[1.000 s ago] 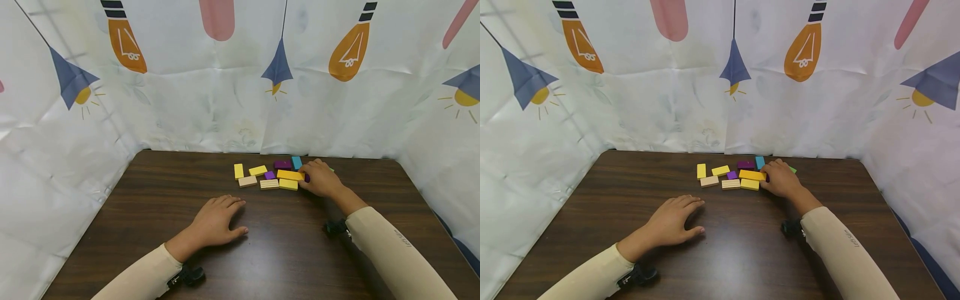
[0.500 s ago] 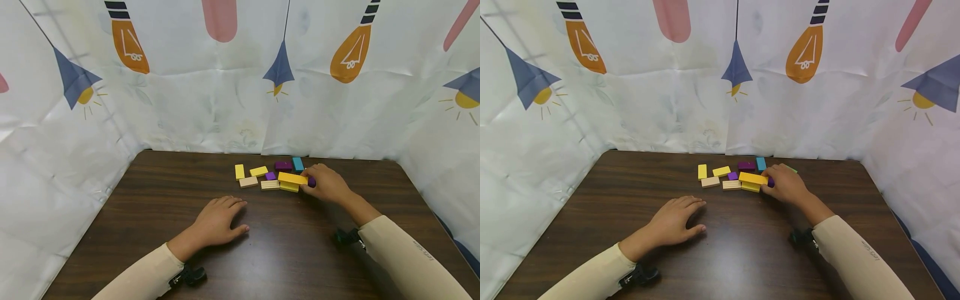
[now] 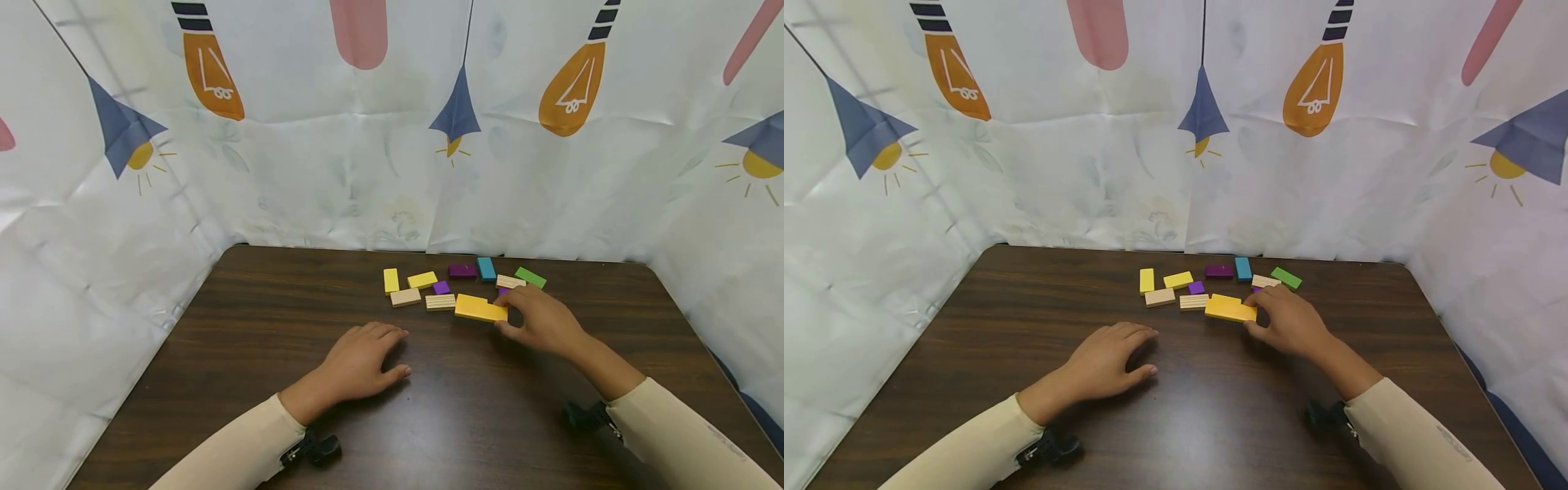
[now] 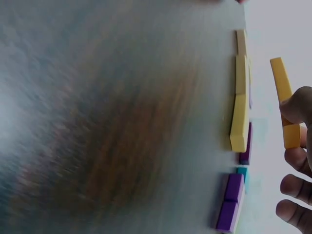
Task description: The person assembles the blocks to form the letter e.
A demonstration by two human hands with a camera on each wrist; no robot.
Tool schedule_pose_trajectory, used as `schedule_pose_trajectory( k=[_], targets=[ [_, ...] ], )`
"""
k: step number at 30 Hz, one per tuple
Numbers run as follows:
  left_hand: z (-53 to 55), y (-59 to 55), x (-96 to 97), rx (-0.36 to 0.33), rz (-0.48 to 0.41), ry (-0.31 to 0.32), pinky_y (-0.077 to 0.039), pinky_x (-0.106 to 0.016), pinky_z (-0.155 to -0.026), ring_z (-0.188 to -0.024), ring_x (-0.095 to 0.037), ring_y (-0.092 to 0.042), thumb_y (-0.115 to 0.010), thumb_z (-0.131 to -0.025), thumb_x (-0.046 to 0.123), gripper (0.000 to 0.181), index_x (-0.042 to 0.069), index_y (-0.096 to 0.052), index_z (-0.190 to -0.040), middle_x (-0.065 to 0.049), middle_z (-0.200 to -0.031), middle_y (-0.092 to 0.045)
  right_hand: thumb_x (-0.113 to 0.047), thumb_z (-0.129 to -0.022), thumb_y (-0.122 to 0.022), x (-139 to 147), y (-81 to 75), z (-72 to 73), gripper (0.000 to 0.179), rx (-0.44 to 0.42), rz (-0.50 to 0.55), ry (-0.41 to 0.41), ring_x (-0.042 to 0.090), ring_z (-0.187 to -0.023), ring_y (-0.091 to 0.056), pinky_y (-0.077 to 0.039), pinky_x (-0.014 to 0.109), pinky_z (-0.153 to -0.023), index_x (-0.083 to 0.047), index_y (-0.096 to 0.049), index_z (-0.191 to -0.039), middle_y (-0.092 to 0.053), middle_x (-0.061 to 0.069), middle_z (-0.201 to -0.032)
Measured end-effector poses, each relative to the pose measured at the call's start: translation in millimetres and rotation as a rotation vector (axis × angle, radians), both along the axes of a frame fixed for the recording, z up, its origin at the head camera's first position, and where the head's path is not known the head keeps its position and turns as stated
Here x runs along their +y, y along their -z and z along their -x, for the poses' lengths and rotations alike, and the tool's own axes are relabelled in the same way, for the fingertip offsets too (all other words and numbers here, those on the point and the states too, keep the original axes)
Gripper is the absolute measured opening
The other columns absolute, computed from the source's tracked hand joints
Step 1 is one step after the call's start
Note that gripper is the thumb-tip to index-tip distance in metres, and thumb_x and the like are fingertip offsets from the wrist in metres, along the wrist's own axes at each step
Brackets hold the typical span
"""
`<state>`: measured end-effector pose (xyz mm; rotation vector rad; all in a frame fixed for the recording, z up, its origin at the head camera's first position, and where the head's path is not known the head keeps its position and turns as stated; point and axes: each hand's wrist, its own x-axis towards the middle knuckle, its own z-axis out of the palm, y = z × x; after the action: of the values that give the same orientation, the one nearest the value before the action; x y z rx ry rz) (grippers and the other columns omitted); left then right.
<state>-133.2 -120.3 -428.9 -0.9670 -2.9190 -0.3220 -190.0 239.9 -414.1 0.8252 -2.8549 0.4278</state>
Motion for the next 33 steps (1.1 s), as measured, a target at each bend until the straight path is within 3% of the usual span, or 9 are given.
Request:
schedule_pose_trajectory(
  k=[6, 12, 33],
  targets=[
    [1.1, 0.6, 6.8, 0.007, -0.011, 0.018, -0.048, -0.051, -0.1, -0.125, -0.028, -0.058, -0.068, -0.094, 0.053, 0.061, 0.014, -0.06, -0.141, -0.006, -0.137, -0.062, -0.027, -0.085, -0.085, -2.9, 1.2, -15.5, 0.034, 0.047, 0.037, -0.06, 0.02, -0.099, -0.061, -0.055, 0.042, -0.078, -0.012, -0.073, -0.113, -0.067, 0.001, -0.108],
    [1.6, 0.8, 13.0, -0.003, -0.016, 0.028, -0.049, -0.05, -0.101, -0.124, -0.027, -0.058, -0.069, -0.095, 0.051, 0.059, 0.015, -0.061, -0.141, -0.006, -0.137, -0.062, -0.029, -0.083, -0.086, -4.5, 2.8, -25.7, 0.035, 0.032, 0.028, -0.069, 0.016, -0.097, -0.059, -0.056, 0.04, -0.078, -0.014, -0.073, -0.112, -0.066, -0.003, -0.105],
    [5.8, 8.7, 37.2, -0.018, -0.019, 0.097, -0.046, -0.044, -0.105, -0.123, -0.024, -0.058, -0.07, -0.095, 0.047, 0.054, 0.014, -0.063, -0.138, -0.003, -0.133, -0.064, -0.033, -0.088, -0.082, 0.3, 26.8, -40.0, 0.032, -0.034, 0.022, -0.094, 0.012, -0.102, -0.058, -0.056, 0.039, -0.08, -0.02, -0.072, -0.115, -0.065, -0.007, -0.111]
  ],
)
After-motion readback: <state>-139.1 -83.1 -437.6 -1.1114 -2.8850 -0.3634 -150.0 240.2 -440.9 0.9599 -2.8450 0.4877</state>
